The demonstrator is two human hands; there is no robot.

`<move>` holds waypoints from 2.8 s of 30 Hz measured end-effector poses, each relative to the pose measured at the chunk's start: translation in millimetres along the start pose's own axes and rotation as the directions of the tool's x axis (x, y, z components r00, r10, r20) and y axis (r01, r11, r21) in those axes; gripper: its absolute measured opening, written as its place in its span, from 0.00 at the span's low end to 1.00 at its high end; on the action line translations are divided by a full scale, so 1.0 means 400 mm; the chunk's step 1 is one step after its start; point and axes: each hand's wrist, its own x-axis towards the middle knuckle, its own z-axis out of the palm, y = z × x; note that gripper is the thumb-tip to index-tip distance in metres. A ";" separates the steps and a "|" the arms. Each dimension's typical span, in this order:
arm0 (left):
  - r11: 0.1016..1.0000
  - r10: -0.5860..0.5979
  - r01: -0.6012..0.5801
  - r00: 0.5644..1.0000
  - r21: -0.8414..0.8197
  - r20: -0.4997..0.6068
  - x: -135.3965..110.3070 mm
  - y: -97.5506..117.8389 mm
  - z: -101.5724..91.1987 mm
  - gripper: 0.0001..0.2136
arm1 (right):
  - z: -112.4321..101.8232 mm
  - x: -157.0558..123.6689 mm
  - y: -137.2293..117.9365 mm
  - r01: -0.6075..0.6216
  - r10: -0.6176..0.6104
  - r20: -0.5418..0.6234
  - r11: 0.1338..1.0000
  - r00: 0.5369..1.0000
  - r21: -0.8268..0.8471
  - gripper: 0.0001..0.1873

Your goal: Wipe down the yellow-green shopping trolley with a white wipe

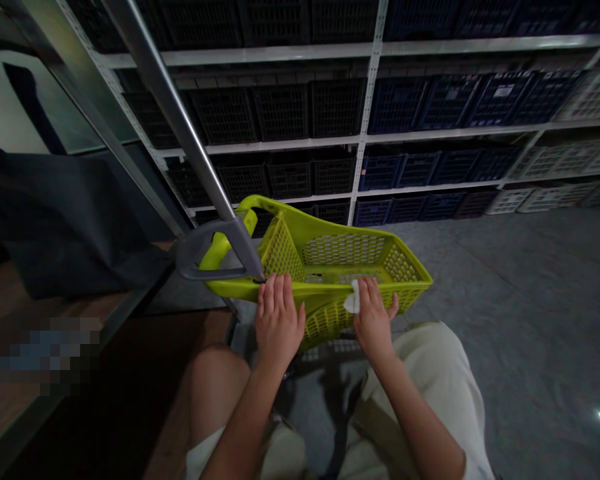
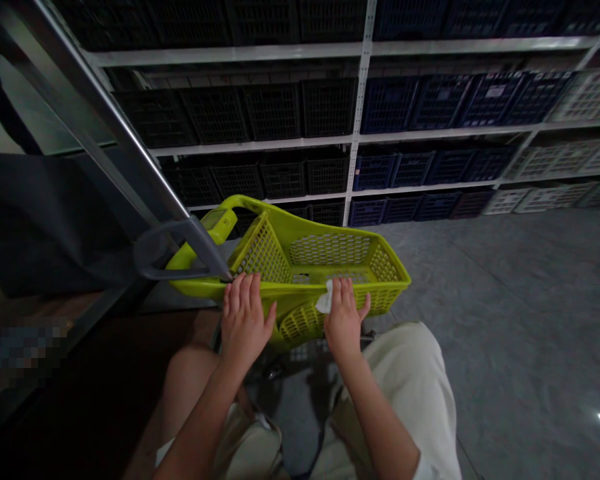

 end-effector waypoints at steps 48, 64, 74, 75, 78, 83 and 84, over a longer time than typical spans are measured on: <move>1.000 0.018 -0.018 1.000 -0.001 -0.002 -0.005 0.000 0.007 0.26 | 0.033 0.023 -0.168 0.143 -0.144 -0.010 0.964 0.990 0.224 0.31; 0.999 0.008 -0.008 1.000 0.031 -0.009 -0.002 0.002 0.000 0.26 | 0.011 0.003 0.044 0.102 -0.100 -0.075 0.995 0.992 0.023 0.35; 0.999 0.038 -0.038 0.999 -0.005 -0.008 -0.007 -0.007 0.005 0.27 | -0.005 0.026 -0.260 0.248 -0.280 0.050 0.910 0.959 0.331 0.33; 0.999 0.036 -0.036 0.999 -0.005 0.000 -0.008 -0.009 0.002 0.27 | -0.007 0.027 -0.256 0.269 -0.299 0.043 0.904 0.953 0.333 0.34; 1.000 0.017 -0.017 1.000 0.000 0.014 -0.010 -0.011 -0.006 0.27 | -0.007 0.025 -0.183 0.318 -0.335 0.014 0.906 0.942 0.278 0.36; 1.000 0.001 -0.001 1.000 0.013 -0.001 -0.010 -0.006 -0.011 0.26 | -0.003 0.015 0.006 0.217 -0.215 -0.033 0.970 0.976 0.105 0.34; 1.000 0.000 0.000 1.000 0.011 0.000 -0.010 -0.005 -0.010 0.26 | -0.002 0.014 0.030 0.171 -0.168 -0.044 0.982 0.985 0.077 0.33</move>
